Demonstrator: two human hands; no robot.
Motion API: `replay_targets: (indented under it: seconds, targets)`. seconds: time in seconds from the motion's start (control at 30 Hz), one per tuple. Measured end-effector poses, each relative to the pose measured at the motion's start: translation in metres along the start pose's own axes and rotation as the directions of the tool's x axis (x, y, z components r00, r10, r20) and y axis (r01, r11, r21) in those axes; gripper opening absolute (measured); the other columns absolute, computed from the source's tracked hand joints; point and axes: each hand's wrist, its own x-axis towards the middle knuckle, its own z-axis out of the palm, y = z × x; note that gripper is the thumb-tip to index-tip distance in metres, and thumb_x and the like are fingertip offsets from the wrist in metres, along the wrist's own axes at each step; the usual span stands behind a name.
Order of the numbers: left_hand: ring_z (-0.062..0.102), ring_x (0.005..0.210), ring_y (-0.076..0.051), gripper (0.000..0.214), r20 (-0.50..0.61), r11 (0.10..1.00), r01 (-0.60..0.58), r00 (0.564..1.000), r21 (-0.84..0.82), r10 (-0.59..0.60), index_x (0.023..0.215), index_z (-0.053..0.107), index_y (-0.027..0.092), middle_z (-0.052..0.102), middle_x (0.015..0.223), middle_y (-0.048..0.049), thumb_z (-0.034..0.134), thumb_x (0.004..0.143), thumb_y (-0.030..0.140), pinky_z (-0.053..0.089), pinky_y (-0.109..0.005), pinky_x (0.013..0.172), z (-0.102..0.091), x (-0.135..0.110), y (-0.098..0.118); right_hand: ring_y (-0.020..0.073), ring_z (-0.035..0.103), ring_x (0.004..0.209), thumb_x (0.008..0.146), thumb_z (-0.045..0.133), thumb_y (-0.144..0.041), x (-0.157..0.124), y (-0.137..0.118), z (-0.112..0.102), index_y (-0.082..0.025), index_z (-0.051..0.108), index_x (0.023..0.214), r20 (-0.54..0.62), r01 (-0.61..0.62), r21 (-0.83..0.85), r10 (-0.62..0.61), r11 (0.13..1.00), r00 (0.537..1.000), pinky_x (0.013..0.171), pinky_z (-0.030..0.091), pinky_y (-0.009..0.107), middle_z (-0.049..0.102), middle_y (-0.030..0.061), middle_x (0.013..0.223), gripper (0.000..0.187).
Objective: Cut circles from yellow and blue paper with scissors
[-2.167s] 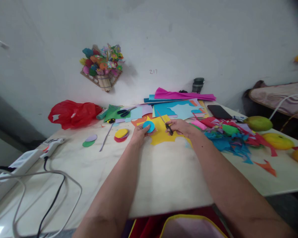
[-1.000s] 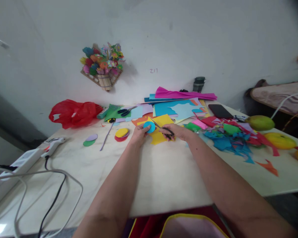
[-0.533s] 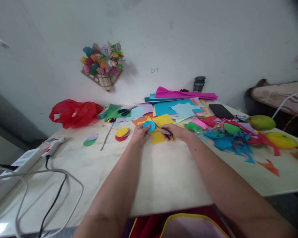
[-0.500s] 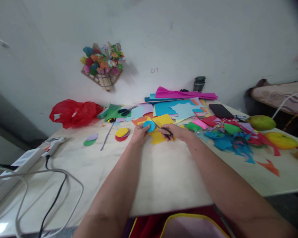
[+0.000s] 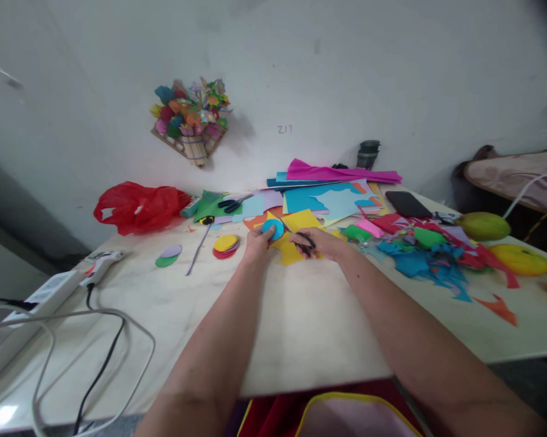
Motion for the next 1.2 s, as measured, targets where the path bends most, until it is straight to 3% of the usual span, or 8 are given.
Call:
replay_targets:
  seconds: [0.33, 0.8, 1.2]
  targets:
    - [0.066, 0.072, -0.018, 0.039, -0.04, 0.999, -0.032, 0.999, -0.023, 0.031, 0.073, 0.071, 0.014, 0.071, 0.076, -0.0052, 0.091, 0.05, 0.038, 0.056, -0.039, 0.084, 0.0, 0.003, -0.007, 0.0073, 0.05, 0.041, 0.078, 0.076, -0.047, 0.0, -0.004, 0.005, -0.017, 0.054, 0.069, -0.033, -0.013, 0.016, 0.014, 1.0, 0.999, 0.035, 0.027, 0.019, 0.056, -0.0025, 0.053, 0.038]
    - [0.063, 0.067, -0.016, 0.025, -0.1, 1.0, -0.001, 0.995, -0.027, -0.001, 0.069, 0.069, 0.016, 0.068, 0.07, -0.0027, 0.087, 0.057, 0.03, 0.054, -0.033, 0.077, 0.0, 0.005, -0.008, 0.0071, 0.047, 0.04, 0.08, 0.075, -0.042, -0.001, -0.007, 0.009, -0.018, 0.052, 0.069, -0.068, -0.043, -0.003, 0.043, 0.999, 0.997, 0.036, 0.025, 0.021, 0.055, -0.0025, 0.053, 0.035]
    - [0.064, 0.07, -0.019, 0.016, -0.128, 1.0, 0.011, 0.992, 0.013, -0.009, 0.071, 0.068, 0.019, 0.067, 0.07, -0.0042, 0.081, 0.065, 0.026, 0.054, -0.034, 0.074, 0.001, 0.004, -0.008, 0.0058, 0.043, 0.037, 0.087, 0.068, -0.027, -0.005, -0.014, 0.013, -0.017, 0.052, 0.066, -0.099, -0.07, -0.026, 0.068, 0.997, 0.993, 0.038, 0.025, 0.021, 0.052, -0.0034, 0.05, 0.029]
